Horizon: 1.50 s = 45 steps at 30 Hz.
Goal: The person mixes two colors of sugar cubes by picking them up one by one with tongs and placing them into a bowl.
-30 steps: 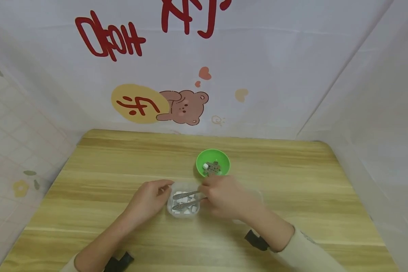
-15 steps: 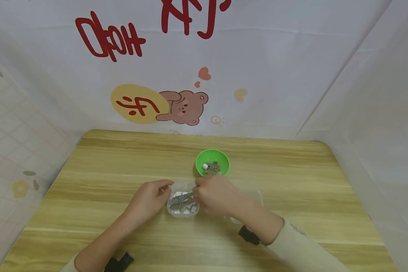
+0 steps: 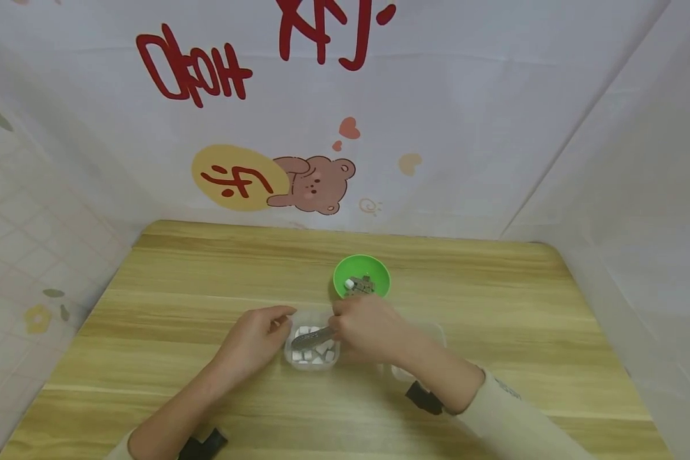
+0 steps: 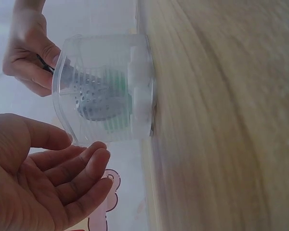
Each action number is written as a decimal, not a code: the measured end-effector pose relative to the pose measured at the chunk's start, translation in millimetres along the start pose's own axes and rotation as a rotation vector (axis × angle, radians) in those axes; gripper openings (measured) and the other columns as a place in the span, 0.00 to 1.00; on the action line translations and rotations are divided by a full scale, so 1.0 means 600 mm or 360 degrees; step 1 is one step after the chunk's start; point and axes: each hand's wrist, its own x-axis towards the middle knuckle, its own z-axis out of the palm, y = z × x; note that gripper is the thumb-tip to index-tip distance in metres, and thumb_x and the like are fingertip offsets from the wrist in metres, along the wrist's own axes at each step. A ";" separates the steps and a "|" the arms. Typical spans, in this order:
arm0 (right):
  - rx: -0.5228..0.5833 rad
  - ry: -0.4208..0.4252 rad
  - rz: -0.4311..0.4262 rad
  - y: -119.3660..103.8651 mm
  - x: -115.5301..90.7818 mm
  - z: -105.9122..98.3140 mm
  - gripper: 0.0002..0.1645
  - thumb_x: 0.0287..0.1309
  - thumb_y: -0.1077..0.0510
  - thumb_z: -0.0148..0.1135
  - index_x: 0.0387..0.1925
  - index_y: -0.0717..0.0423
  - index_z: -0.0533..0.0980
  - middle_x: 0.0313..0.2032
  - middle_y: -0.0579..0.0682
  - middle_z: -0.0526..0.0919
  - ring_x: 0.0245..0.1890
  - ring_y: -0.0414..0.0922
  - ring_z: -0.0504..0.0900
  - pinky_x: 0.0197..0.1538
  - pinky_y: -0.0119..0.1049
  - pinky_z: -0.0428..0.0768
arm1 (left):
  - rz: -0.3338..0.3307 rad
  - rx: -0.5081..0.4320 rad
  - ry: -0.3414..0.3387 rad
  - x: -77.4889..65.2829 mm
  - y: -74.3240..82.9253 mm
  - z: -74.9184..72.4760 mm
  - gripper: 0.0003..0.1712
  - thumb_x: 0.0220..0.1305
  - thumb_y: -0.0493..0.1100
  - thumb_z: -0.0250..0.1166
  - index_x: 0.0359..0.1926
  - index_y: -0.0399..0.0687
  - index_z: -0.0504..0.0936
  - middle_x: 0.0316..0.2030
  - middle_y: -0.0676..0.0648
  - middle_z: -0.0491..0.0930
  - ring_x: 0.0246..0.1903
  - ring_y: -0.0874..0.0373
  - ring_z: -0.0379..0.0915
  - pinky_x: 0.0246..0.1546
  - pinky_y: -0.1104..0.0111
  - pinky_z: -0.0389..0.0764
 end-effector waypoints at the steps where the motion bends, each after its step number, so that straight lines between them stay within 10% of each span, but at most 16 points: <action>1: 0.0017 0.0009 0.0008 0.001 -0.002 0.001 0.09 0.49 0.61 0.75 0.25 0.50 0.80 0.25 0.40 0.74 0.23 0.38 0.72 0.25 0.31 0.71 | 0.0002 0.0003 0.0002 0.000 0.000 0.000 0.17 0.70 0.35 0.62 0.56 0.37 0.87 0.40 0.45 0.87 0.18 0.65 0.66 0.20 0.69 0.69; 26: -0.0065 0.0061 -0.0055 -0.006 -0.006 0.003 0.11 0.48 0.56 0.79 0.28 0.52 0.82 0.26 0.41 0.74 0.24 0.39 0.73 0.24 0.31 0.72 | 0.0022 -0.0006 0.0020 -0.001 0.002 0.001 0.17 0.69 0.35 0.61 0.55 0.37 0.87 0.38 0.47 0.87 0.17 0.65 0.64 0.19 0.69 0.68; 45: 0.0203 0.0510 0.0182 0.056 -0.069 -0.046 0.14 0.47 0.66 0.78 0.39 0.57 0.87 0.34 0.44 0.83 0.27 0.35 0.77 0.27 0.30 0.77 | 0.0021 0.0010 0.0027 -0.001 0.000 0.002 0.16 0.70 0.35 0.61 0.55 0.37 0.87 0.38 0.47 0.87 0.17 0.66 0.61 0.19 0.69 0.67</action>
